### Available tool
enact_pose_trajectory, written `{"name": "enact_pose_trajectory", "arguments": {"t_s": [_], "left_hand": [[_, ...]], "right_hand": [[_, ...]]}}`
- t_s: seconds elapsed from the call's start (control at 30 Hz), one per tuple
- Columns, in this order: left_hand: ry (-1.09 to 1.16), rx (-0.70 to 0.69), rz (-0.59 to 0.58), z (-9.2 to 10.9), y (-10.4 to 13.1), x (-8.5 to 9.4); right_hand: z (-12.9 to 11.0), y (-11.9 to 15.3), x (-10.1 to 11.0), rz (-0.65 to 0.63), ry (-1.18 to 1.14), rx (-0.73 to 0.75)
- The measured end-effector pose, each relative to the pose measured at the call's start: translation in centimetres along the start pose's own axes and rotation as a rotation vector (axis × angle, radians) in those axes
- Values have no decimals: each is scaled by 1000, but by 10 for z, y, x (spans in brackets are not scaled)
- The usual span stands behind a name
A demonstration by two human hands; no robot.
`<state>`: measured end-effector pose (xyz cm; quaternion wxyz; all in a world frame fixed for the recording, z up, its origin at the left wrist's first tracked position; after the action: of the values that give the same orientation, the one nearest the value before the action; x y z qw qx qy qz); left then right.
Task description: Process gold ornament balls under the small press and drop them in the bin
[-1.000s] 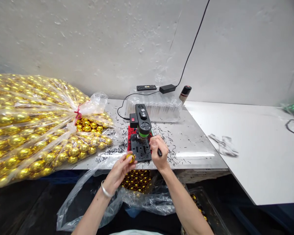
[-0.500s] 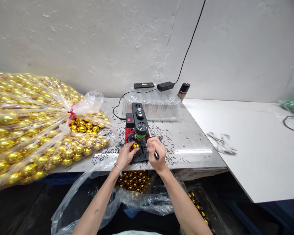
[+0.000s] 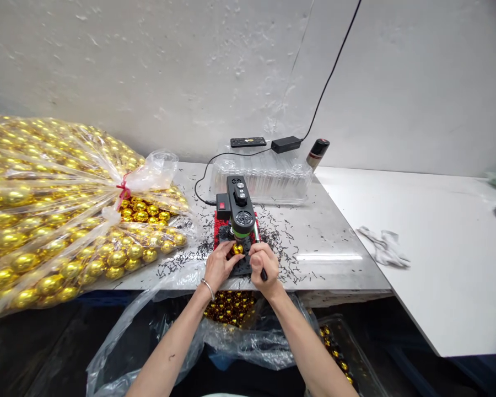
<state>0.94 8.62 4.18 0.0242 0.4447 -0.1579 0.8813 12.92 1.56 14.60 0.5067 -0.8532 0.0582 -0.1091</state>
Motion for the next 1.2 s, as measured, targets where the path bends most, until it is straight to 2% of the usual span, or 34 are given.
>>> {"name": "enact_pose_trajectory", "arguments": {"t_s": [0.2, 0.33, 0.43, 0.57, 0.67, 0.73, 0.83, 0.9, 0.93, 1.0, 1.1, 1.13, 1.2], "left_hand": [[5, -18, 11, 1, 0, 1], [-10, -26, 13, 0, 0, 0], [10, -23, 15, 0, -2, -1], [139, 14, 63, -1, 0, 8], [245, 53, 76, -2, 22, 21], [276, 58, -7, 0, 50, 22], [296, 53, -219, 4, 99, 12], [306, 83, -291, 2, 117, 10], [297, 100, -277, -2, 118, 14], [225, 116, -143, -15, 100, 38], [-28, 119, 154, -46, 41, 95], [-139, 152, 215, -59, 17, 112], [-364, 239, 216, -88, -29, 132]], "right_hand": [[11, 16, 0, 80, 39, 93], [13, 20, -4, 33, 38, 105], [6, 10, -2, 40, 30, 87], [-6, -22, 8, 101, -22, -86], [-14, -41, 10, 76, -15, -189], [-17, -44, 10, 55, -11, -211], [-15, -38, 10, 52, -8, -206], [-12, -33, 9, 70, -13, -192], [-12, -31, 9, 80, -18, -183], [-11, -29, 8, 95, -29, -167], [-12, -29, 7, 99, -25, -161], [-12, -29, 7, 100, -20, -162], [-12, -28, 8, 107, -14, -163]]}}
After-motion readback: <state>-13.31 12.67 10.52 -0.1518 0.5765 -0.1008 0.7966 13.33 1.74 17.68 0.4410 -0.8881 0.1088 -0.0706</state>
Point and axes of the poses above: each hand's wrist, its own y-axis away from the middle knuckle, its own x-axis out of the back of the hand, z = x × y, the point moved 8 cm from there along -y, towards the middle knuckle, and after that the axes turned 12 degrees about -y, right-handed, at the moved point
